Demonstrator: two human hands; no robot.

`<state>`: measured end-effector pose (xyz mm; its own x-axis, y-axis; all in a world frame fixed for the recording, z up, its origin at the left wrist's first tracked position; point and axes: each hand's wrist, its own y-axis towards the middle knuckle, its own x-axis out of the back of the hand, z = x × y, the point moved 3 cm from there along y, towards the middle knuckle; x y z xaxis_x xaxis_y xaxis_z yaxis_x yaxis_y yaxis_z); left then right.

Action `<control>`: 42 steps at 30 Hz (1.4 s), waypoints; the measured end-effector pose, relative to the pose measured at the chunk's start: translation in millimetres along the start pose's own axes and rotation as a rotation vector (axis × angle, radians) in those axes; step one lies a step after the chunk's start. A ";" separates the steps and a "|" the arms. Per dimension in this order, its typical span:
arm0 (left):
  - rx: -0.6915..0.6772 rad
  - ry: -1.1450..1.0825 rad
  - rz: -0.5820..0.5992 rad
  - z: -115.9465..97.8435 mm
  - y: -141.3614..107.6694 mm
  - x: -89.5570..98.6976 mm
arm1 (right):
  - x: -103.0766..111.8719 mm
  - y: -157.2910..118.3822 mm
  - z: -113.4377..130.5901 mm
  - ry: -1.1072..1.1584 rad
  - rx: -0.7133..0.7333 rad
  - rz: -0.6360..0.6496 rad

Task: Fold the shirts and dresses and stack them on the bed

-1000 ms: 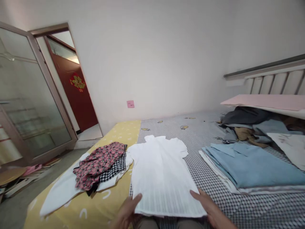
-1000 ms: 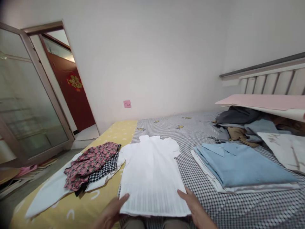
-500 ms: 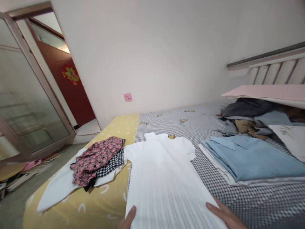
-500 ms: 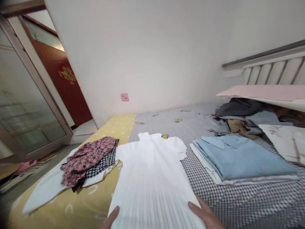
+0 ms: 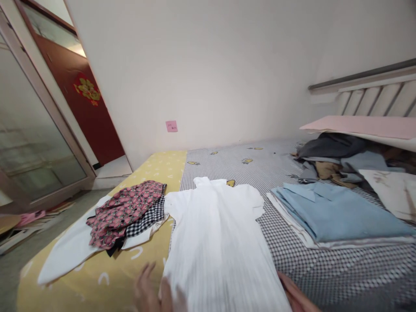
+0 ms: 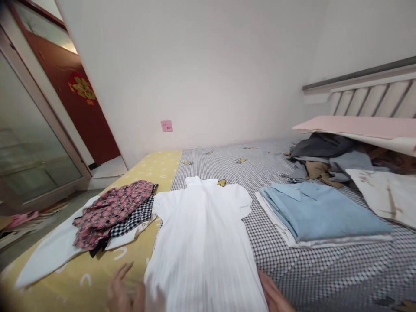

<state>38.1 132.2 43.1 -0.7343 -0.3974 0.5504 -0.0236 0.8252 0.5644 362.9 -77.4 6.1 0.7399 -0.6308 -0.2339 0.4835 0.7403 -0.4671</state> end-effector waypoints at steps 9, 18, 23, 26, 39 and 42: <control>-0.544 0.275 0.554 -89.0 24.1 -74.6 | 27.9 23.1 44.3 -0.451 0.250 -0.047; -0.716 0.191 0.701 -124.7 77.6 -161.2 | -85.0 100.5 141.6 -1.131 0.840 -0.332; -0.474 0.238 0.783 -89.6 78.7 -214.8 | -151.1 171.0 107.4 -1.463 0.705 -0.188; -0.436 0.245 0.778 -77.9 86.2 -226.9 | -141.3 203.9 102.7 -1.542 0.671 -0.215; -0.160 0.472 0.668 -41.6 185.3 -246.0 | -88.5 283.1 140.1 -1.542 0.427 -0.450; -0.156 0.509 0.567 -35.9 183.2 -243.5 | -87.5 284.4 138.8 -1.544 0.467 -0.477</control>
<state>236.9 365.8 34.5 -0.2026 -0.0980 0.9743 0.3862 0.9064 0.1715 500.5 220.6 12.1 0.0941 -0.2103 0.9731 0.6621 0.7432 0.0966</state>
